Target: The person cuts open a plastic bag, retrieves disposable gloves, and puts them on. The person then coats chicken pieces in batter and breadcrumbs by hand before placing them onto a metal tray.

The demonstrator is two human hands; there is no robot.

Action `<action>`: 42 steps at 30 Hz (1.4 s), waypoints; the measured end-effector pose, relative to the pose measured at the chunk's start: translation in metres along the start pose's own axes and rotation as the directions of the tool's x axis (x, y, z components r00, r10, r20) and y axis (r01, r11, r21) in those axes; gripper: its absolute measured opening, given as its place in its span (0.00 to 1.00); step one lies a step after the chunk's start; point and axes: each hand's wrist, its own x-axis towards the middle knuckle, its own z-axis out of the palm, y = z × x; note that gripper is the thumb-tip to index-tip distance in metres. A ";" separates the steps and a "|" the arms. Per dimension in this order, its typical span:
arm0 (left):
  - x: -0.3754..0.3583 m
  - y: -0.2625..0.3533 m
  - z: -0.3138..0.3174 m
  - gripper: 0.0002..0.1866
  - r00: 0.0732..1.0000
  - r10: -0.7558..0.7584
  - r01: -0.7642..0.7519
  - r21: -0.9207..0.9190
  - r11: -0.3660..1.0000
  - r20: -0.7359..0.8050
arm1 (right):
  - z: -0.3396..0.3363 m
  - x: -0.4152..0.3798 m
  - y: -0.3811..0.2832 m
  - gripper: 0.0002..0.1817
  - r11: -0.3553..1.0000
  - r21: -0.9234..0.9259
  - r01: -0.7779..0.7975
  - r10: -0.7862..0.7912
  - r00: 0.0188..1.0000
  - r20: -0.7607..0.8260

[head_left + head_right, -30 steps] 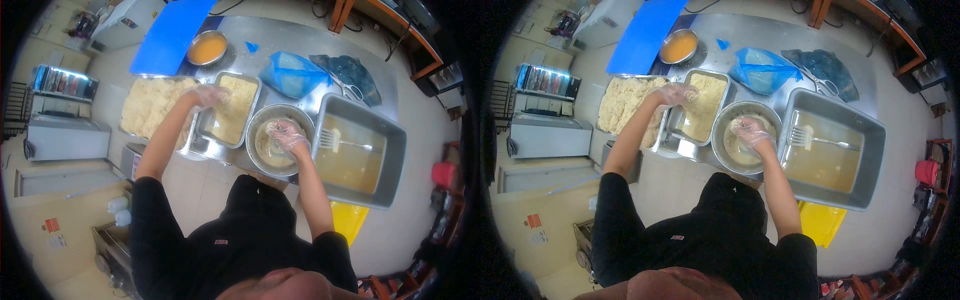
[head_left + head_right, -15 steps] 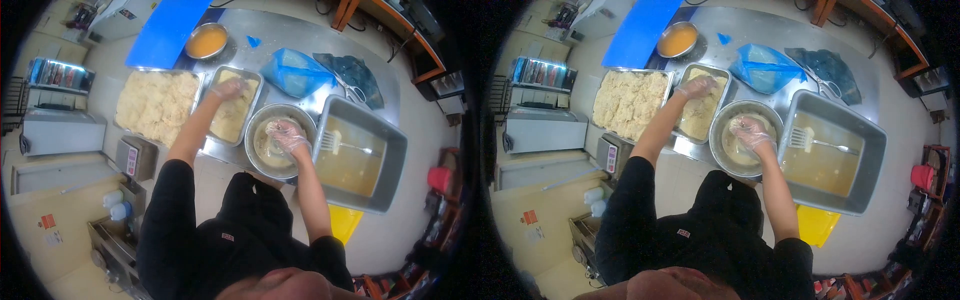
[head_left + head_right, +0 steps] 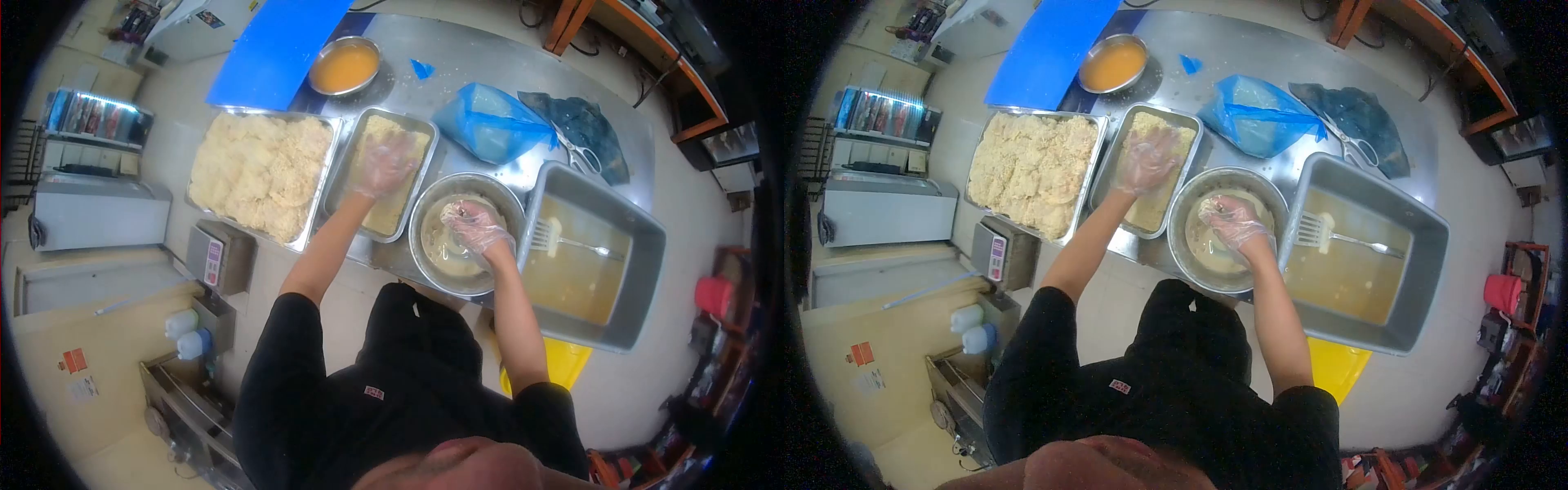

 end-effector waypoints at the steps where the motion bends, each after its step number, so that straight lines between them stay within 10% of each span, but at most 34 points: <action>1: 0.003 -0.001 0.007 0.29 0.999 0.043 -0.042 0.069 0.997 -0.015 | 0.001 0.000 -0.001 0.27 1.000 0.012 -0.003 0.003 1.000 -0.018; 4: -0.004 -0.001 0.001 0.34 0.948 0.031 -0.056 0.071 0.996 0.318 | 0.000 -0.007 -0.008 0.27 0.998 0.053 -0.019 0.021 0.999 -0.032; 10: -0.082 0.020 -0.080 0.33 0.876 0.086 -0.181 0.157 0.971 0.474 | 0.003 0.002 0.004 0.27 0.977 0.206 0.053 -0.064 0.997 0.048; 13: -0.109 0.024 -0.109 0.37 0.860 -0.052 0.109 -0.084 0.990 0.508 | -0.001 -0.004 -0.012 0.27 0.997 0.070 -0.025 0.024 0.999 0.022; 17: -0.120 0.039 -0.068 0.48 0.900 -0.411 0.407 0.056 0.912 0.148 | -0.003 -0.004 -0.016 0.27 0.999 0.037 -0.008 0.008 1.000 0.007; 21: -0.090 0.052 -0.075 0.45 0.685 -0.622 0.642 0.090 0.761 0.380 | 0.002 -0.008 -0.019 0.27 0.999 0.045 0.006 -0.003 0.997 -0.074; 24: -0.124 -0.008 0.077 0.31 0.775 -0.537 0.565 0.015 0.825 0.334 | -0.001 -0.006 -0.013 0.27 0.998 0.061 0.033 -0.032 0.999 -0.016; 27: -0.115 -0.004 0.048 0.17 0.804 -0.501 0.542 -0.050 0.839 0.320 | 0.000 -0.008 -0.023 0.28 0.993 -0.017 0.117 -0.118 0.992 -0.037; 33: -0.080 -0.007 -0.024 0.24 0.773 -0.618 0.619 -0.382 0.686 0.142 | -0.001 -0.010 -0.021 0.23 0.997 0.077 0.024 -0.023 1.000 -0.010; 39: -0.069 0.028 -0.007 0.45 0.853 -0.511 0.512 -0.022 0.859 -0.105 | 0.003 -0.012 -0.031 0.21 0.997 0.010 0.074 -0.073 0.996 -0.056; 42: -0.041 0.026 -0.010 0.49 0.864 -0.497 0.492 0.072 0.867 0.076 | -0.001 -0.010 -0.021 0.22 0.977 0.211 0.002 -0.016 0.998 0.062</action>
